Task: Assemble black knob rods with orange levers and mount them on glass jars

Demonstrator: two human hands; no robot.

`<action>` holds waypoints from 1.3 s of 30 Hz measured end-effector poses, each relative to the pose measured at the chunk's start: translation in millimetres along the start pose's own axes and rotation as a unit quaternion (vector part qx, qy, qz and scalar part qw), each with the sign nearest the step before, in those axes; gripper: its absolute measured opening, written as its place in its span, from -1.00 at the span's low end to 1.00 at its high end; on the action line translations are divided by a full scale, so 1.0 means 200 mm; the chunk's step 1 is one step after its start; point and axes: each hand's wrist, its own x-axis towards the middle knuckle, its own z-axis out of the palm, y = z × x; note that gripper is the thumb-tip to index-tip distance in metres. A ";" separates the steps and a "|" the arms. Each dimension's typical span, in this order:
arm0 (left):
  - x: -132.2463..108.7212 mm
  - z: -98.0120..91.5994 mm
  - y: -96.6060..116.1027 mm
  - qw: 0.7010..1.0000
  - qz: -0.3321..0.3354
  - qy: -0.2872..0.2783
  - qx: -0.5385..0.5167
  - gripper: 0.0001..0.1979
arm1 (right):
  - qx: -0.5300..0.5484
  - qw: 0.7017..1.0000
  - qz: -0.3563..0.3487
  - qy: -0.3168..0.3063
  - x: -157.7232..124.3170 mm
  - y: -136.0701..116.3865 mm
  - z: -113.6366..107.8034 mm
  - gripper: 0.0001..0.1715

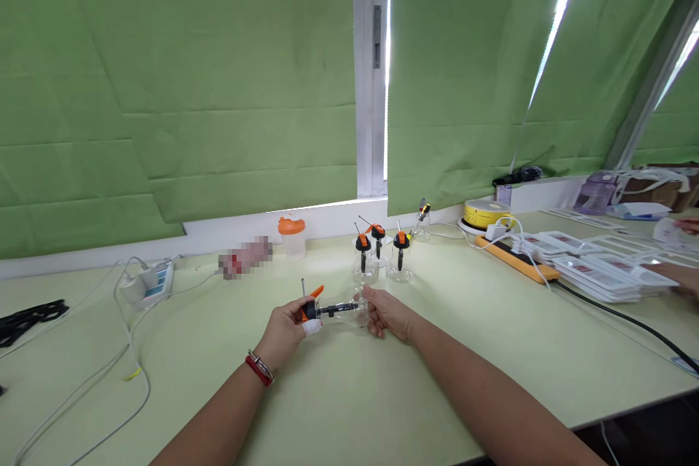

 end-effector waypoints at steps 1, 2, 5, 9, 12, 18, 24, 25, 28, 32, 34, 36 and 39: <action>0.00 0.00 0.00 1.000 -0.003 0.004 -0.001 -0.44 | 0.005 1.000 -0.001 -0.006 -0.01 0.00 0.00 -0.28; 0.00 0.00 0.01 1.000 -0.005 0.010 -0.002 -0.44 | 0.013 1.000 -0.007 -0.012 -0.01 -0.01 -0.01 -0.27; 0.00 0.00 0.02 1.000 -0.004 0.025 -0.007 -0.44 | 0.026 0.998 -0.049 -0.025 -0.05 -0.03 -0.01 -0.19; 0.00 0.00 0.02 1.000 -0.002 0.024 -0.009 -0.46 | 0.011 0.997 -0.071 -0.031 -0.08 -0.06 -0.01 -0.16; 0.00 0.00 0.02 1.000 -0.003 0.019 -0.010 -0.44 | 0.006 0.998 -0.063 -0.025 -0.06 -0.05 0.00 -0.22; 0.00 0.00 0.01 1.000 0.005 0.016 0.004 -0.44 | -0.002 0.999 -0.045 -0.007 -0.04 -0.03 0.00 -0.29; 0.00 0.00 0.02 1.000 0.015 0.011 0.020 -0.44 | -0.005 0.999 -0.038 -0.013 -0.04 -0.03 0.00 -0.33; 0.00 0.00 0.01 1.000 0.017 0.010 0.024 -0.44 | -0.005 0.999 -0.037 -0.016 -0.04 -0.03 0.00 -0.34; 0.00 -0.01 0.00 0.999 0.026 0.001 0.035 -0.46 | 0.003 0.999 -0.032 -0.017 -0.04 -0.03 0.00 -0.36; 0.00 -0.02 -0.01 0.998 0.038 -0.004 0.050 -0.46 | 0.011 0.999 -0.029 -0.015 -0.04 -0.03 0.01 -0.41; 0.00 -0.02 -0.01 0.998 0.038 -0.004 0.054 -0.46 | 0.009 0.999 -0.032 -0.021 -0.04 -0.04 0.01 -0.46; 0.00 -0.02 0.00 0.998 0.040 -0.003 0.055 -0.46 | 0.009 0.999 -0.032 -0.024 -0.05 -0.05 0.02 -0.49; 0.00 -0.02 -0.01 0.997 0.048 -0.002 0.060 -0.48 | 0.010 0.999 -0.028 -0.023 -0.05 -0.05 0.02 -0.53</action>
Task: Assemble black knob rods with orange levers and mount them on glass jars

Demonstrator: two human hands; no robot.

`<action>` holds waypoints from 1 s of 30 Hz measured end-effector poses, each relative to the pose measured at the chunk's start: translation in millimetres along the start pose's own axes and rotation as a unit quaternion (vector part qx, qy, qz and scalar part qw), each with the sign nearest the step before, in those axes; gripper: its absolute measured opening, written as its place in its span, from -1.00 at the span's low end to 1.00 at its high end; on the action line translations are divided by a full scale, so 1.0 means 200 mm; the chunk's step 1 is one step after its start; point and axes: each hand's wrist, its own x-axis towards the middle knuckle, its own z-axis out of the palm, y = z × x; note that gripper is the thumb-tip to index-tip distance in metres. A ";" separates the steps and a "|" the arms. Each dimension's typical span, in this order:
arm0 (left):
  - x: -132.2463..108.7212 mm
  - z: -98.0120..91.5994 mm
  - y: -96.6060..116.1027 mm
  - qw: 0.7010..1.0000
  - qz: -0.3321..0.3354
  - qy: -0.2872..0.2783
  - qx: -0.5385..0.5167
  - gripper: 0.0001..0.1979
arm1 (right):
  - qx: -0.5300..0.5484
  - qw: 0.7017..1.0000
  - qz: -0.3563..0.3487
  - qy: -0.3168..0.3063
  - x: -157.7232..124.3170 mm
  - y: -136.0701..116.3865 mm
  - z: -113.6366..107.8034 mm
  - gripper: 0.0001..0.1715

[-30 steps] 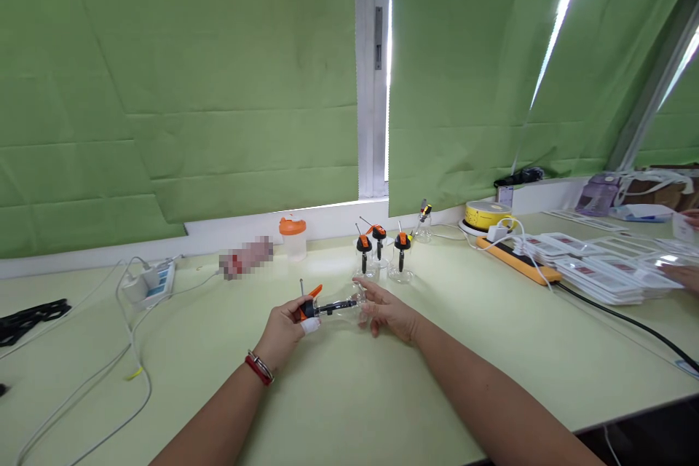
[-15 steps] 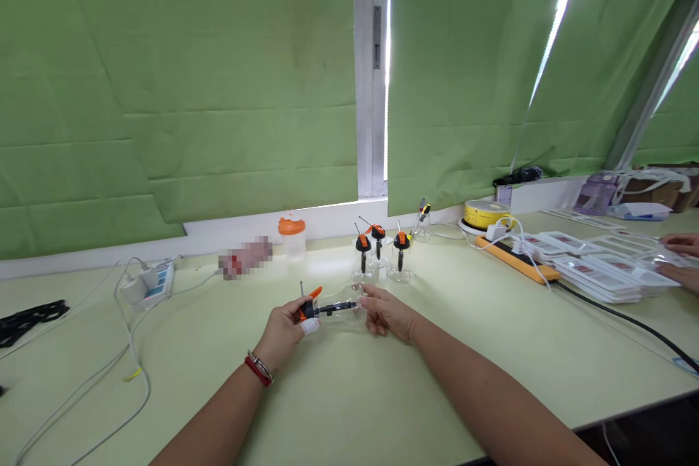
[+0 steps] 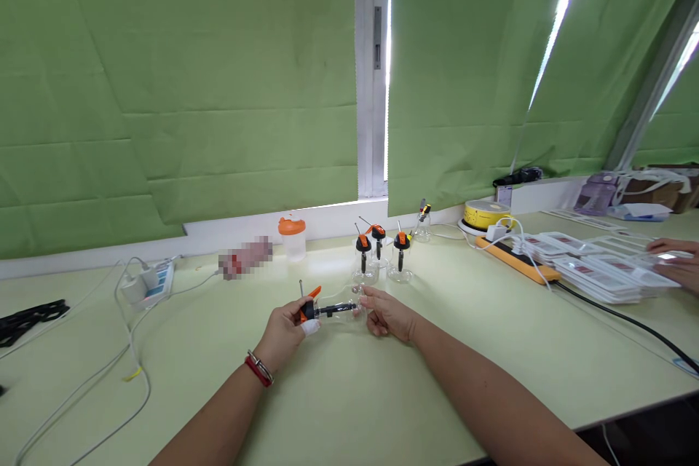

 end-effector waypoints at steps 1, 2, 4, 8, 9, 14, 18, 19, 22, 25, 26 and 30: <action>0.00 0.00 0.00 1.000 0.002 0.000 0.002 -0.48 | 0.001 1.000 0.000 -0.001 0.00 0.00 0.00 -0.54; 0.00 0.00 -0.01 1.000 0.003 -0.002 0.004 -0.48 | 0.002 1.000 -0.001 -0.003 0.00 0.00 0.00 -0.55; 0.00 0.00 -0.01 1.000 0.006 -0.007 0.006 -0.49 | 0.005 1.000 -0.004 -0.010 0.00 0.00 0.00 -0.56; -0.01 0.00 0.02 1.000 0.019 -0.003 -0.009 -0.50 | 0.015 1.000 -0.009 -0.019 0.00 0.00 -0.01 -0.54; -0.01 0.01 0.04 0.999 0.026 0.003 -0.023 -0.47 | 0.013 1.000 -0.010 -0.021 0.00 0.01 0.00 -0.51; -0.01 0.01 0.11 0.992 0.039 0.051 -0.112 -0.33 | -0.056 0.998 -0.016 -0.036 0.01 0.04 0.04 -0.33; -0.02 0.02 0.12 0.992 0.028 0.065 -0.108 -0.40 | -0.135 0.989 -0.058 -0.015 0.02 0.08 0.10 -0.22; -0.02 0.02 0.13 0.992 0.026 0.066 -0.106 -0.43 | -0.163 0.984 -0.068 -0.002 0.02 0.09 0.12 -0.20; -0.03 0.03 0.14 0.991 0.018 0.064 -0.116 -0.49 | -0.231 0.970 -0.078 0.020 0.02 0.10 0.15 -0.10; -0.04 0.02 0.14 0.987 -0.006 0.045 -0.157 -0.57 | -0.226 0.970 -0.084 -0.027 0.01 0.09 0.16 -0.12; -0.03 0.02 0.14 0.984 -0.018 0.036 -0.172 -0.62 | -0.209 0.973 -0.084 -0.049 0.01 0.08 0.16 -0.19; -0.03 0.00 0.13 0.971 -0.094 0.002 -0.220 -0.74 | -0.074 0.996 -0.043 -0.016 0.04 0.07 0.12 -0.42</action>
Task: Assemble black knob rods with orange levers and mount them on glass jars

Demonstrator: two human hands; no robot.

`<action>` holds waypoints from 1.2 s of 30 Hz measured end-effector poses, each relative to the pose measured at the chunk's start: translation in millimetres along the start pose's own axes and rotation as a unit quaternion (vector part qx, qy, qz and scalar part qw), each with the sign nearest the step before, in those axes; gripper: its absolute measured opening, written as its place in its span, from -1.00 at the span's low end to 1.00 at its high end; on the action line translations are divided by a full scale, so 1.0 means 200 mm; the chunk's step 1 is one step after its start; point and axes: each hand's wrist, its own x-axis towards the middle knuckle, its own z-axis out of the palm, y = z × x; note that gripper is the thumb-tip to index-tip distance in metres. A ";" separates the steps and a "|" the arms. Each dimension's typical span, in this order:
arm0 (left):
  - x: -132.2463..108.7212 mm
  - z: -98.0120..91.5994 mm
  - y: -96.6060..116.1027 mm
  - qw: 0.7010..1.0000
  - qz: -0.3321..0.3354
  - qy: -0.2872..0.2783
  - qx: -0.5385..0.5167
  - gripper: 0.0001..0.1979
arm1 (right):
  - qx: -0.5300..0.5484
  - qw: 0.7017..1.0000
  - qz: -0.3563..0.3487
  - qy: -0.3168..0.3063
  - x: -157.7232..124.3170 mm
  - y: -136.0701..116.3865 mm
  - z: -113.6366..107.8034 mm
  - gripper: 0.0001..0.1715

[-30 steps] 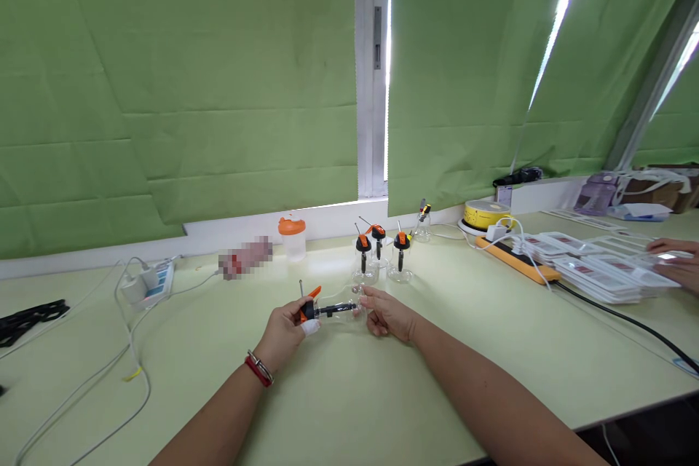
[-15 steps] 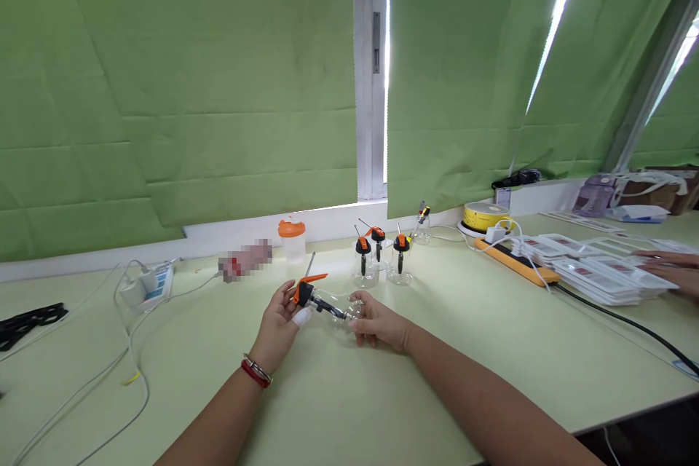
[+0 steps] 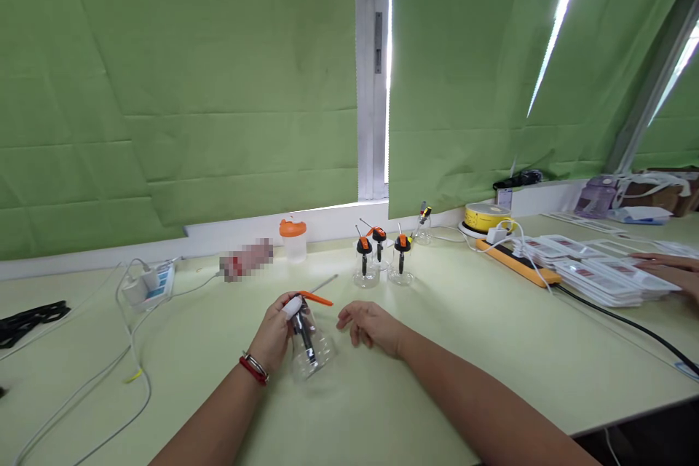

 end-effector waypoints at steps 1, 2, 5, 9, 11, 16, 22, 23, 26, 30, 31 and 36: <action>0.00 0.00 0.00 1.000 -0.016 -0.007 -0.004 -0.75 | 0.035 0.999 0.015 0.034 0.01 0.01 -0.01 -0.41; -0.01 0.01 -0.01 0.999 -0.029 -0.015 -0.005 -0.76 | 0.062 0.995 0.029 0.068 0.02 0.01 -0.03 -0.39; -0.02 0.04 -0.02 0.998 -0.054 -0.040 0.003 -0.76 | 0.082 0.987 0.058 0.122 0.04 0.03 -0.05 -0.42; -0.03 0.06 -0.04 0.995 -0.074 -0.058 0.012 -0.77 | 0.074 0.986 0.069 0.136 0.04 0.03 -0.05 -0.51; -0.02 0.06 -0.04 0.995 -0.078 -0.064 0.017 -0.77 | 0.075 0.985 0.065 0.141 0.05 0.03 -0.04 -0.56; -0.02 0.04 -0.05 0.993 -0.087 -0.077 0.019 -0.77 | 0.078 0.986 0.056 0.138 0.05 0.04 -0.05 -0.63; -0.03 0.04 -0.05 0.992 -0.096 -0.081 0.009 -0.77 | 0.082 0.988 0.027 0.128 0.04 0.04 -0.06 -0.72; -0.03 0.05 -0.05 0.992 -0.096 -0.082 0.009 -0.77 | 0.081 0.989 0.025 0.125 0.04 0.04 -0.06 -0.71; -0.03 0.05 -0.04 0.992 -0.092 -0.082 0.009 -0.76 | 0.079 0.989 0.025 0.121 0.04 0.03 -0.06 -0.64; -0.03 0.04 -0.04 0.992 -0.096 -0.081 0.015 -0.75 | 0.073 0.988 0.042 0.133 0.04 0.04 -0.06 -0.53; -0.03 0.04 -0.04 0.992 -0.098 -0.082 0.017 -0.76 | 0.072 0.987 0.043 0.136 0.04 0.04 -0.05 -0.55; -0.03 0.04 -0.05 0.992 -0.095 -0.084 0.018 -0.76 | 0.074 0.987 0.041 0.139 0.05 0.04 -0.05 -0.61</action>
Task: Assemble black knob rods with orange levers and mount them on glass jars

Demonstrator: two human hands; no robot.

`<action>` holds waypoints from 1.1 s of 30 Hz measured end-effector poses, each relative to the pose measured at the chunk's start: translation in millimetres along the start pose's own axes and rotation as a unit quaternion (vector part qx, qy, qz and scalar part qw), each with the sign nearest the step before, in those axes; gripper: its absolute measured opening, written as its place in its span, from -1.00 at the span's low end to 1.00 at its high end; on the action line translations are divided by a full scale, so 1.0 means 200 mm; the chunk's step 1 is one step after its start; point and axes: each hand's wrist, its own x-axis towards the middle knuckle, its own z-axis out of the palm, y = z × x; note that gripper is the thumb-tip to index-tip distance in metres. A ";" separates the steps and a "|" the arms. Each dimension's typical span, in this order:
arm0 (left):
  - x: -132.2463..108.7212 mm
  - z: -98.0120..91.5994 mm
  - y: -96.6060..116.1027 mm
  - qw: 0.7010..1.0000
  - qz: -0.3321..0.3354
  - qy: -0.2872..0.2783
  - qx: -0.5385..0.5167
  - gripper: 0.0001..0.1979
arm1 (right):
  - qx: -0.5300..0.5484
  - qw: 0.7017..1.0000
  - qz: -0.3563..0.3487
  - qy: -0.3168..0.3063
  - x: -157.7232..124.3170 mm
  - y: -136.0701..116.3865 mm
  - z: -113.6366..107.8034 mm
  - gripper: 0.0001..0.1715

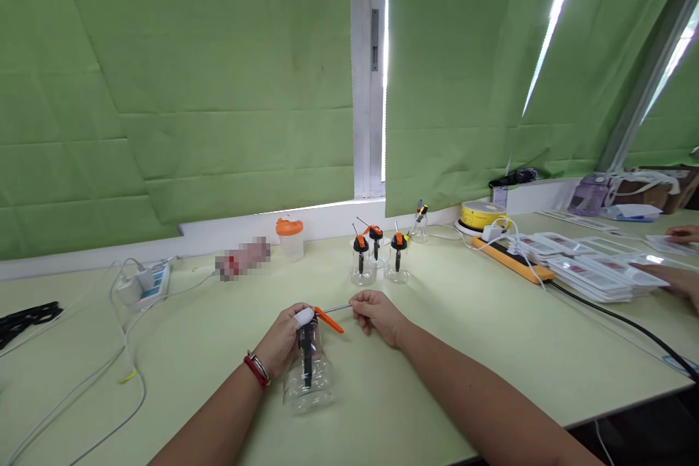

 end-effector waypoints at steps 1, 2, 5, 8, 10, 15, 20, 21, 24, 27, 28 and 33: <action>0.00 0.00 0.00 1.000 0.002 0.000 -0.001 -0.76 | -0.002 1.000 0.007 0.000 0.00 0.00 0.00 -0.58; 0.00 0.00 0.00 1.000 0.004 0.000 -0.001 -0.77 | -0.006 1.000 0.015 0.000 0.00 0.00 0.00 -0.55; 0.00 0.00 0.00 1.000 0.005 0.001 -0.001 -0.77 | -0.010 1.000 0.024 0.000 0.01 0.00 0.00 -0.58; 0.00 0.00 0.01 1.000 0.007 0.008 -0.001 -0.76 | -0.005 1.000 0.020 -0.002 0.00 -0.01 0.00 -0.60; 0.00 0.00 0.01 1.000 0.009 0.013 -0.001 -0.76 | -0.008 1.000 0.028 -0.002 0.00 -0.01 0.00 -0.55; 0.00 -0.01 0.02 1.000 0.010 0.020 -0.002 -0.76 | -0.008 1.000 0.029 -0.006 0.00 -0.02 0.01 -0.64; 0.02 -0.02 0.00 1.000 0.012 0.022 -0.004 -0.76 | -0.011 0.998 0.057 0.006 0.04 -0.02 0.02 -0.56; 0.02 -0.02 0.00 1.000 0.014 0.023 -0.005 -0.77 | -0.011 0.998 0.061 0.008 0.05 -0.03 0.02 -0.59; 0.02 -0.03 0.00 0.999 0.016 0.030 -0.009 -0.77 | -0.006 0.998 0.070 0.002 0.07 -0.03 0.04 -0.67; 0.02 -0.04 0.00 0.999 0.013 0.035 -0.013 -0.77 | -0.006 0.996 0.089 -0.003 0.11 -0.03 0.04 -0.58; 0.02 -0.04 0.01 0.999 0.011 0.036 -0.014 -0.77 | -0.008 0.995 0.095 -0.003 0.12 -0.03 0.05 -0.56; 0.03 -0.07 0.02 0.999 0.005 0.046 -0.020 -0.75 | 0.006 0.998 0.069 -0.012 0.17 -0.02 0.07 -0.77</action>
